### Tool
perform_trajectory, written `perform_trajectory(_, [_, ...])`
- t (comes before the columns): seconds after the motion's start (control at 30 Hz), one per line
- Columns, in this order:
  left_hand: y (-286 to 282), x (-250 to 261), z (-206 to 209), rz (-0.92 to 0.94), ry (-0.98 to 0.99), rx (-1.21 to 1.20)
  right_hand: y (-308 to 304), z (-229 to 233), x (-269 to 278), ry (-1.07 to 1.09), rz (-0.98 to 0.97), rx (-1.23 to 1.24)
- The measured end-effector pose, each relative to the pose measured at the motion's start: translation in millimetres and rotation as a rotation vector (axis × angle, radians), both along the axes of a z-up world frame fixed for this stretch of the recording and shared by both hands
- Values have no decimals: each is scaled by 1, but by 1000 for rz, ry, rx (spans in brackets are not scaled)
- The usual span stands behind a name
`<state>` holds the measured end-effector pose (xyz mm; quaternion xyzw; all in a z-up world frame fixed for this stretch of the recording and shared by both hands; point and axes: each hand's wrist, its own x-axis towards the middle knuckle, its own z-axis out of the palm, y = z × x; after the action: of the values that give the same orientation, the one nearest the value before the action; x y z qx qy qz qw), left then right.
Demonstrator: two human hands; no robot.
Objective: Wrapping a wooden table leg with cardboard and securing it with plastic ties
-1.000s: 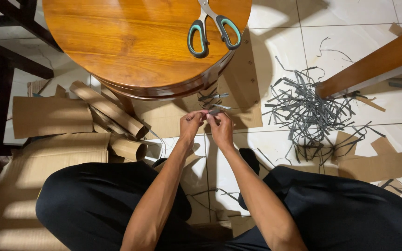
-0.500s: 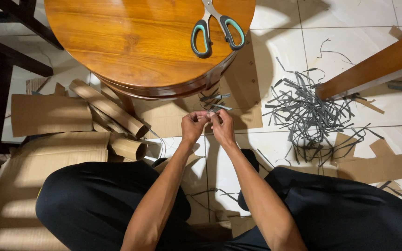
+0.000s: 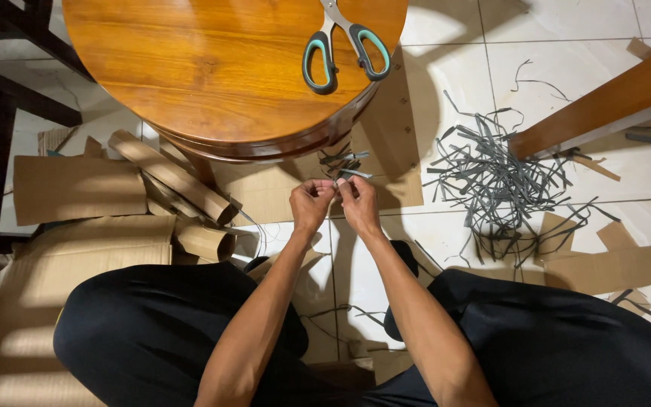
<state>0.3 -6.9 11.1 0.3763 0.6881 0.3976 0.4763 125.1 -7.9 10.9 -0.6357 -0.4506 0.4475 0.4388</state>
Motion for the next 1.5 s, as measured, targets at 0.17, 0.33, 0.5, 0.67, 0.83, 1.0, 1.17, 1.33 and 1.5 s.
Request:
perform_trajectory(0.17, [2, 0, -1, 3, 44, -22, 1, 9, 2, -48, 3, -2])
perform_trajectory(0.33, [10, -1, -17, -1, 37, -98, 1, -7, -5, 14, -63, -26])
perform_trajectory(0.5, [14, 2, -35, 7, -5, -208, 2, -18, -3, 79, -111, -82])
perform_trajectory(0.67, [16, 5, -37, 89, -173, -302, 1, 7, -6, 121, -162, -132])
perform_trajectory(0.83, [14, 5, -26, 23, -492, -515, 1, -7, -5, 157, -169, -86])
perform_trajectory(1.0, [19, 6, -47, -23, -831, -583, -5, 19, -11, 124, -152, -2])
perform_trajectory(1.17, [16, 10, -28, -33, -868, -570, -4, -2, -7, 130, -174, 51])
perform_trajectory(1.33, [8, 13, -21, 51, -811, -456, 5, -6, -5, 176, -170, 22])
perform_trajectory(1.5, [12, 3, -41, 129, -824, -482, 5, -19, -1, 135, -171, 46])
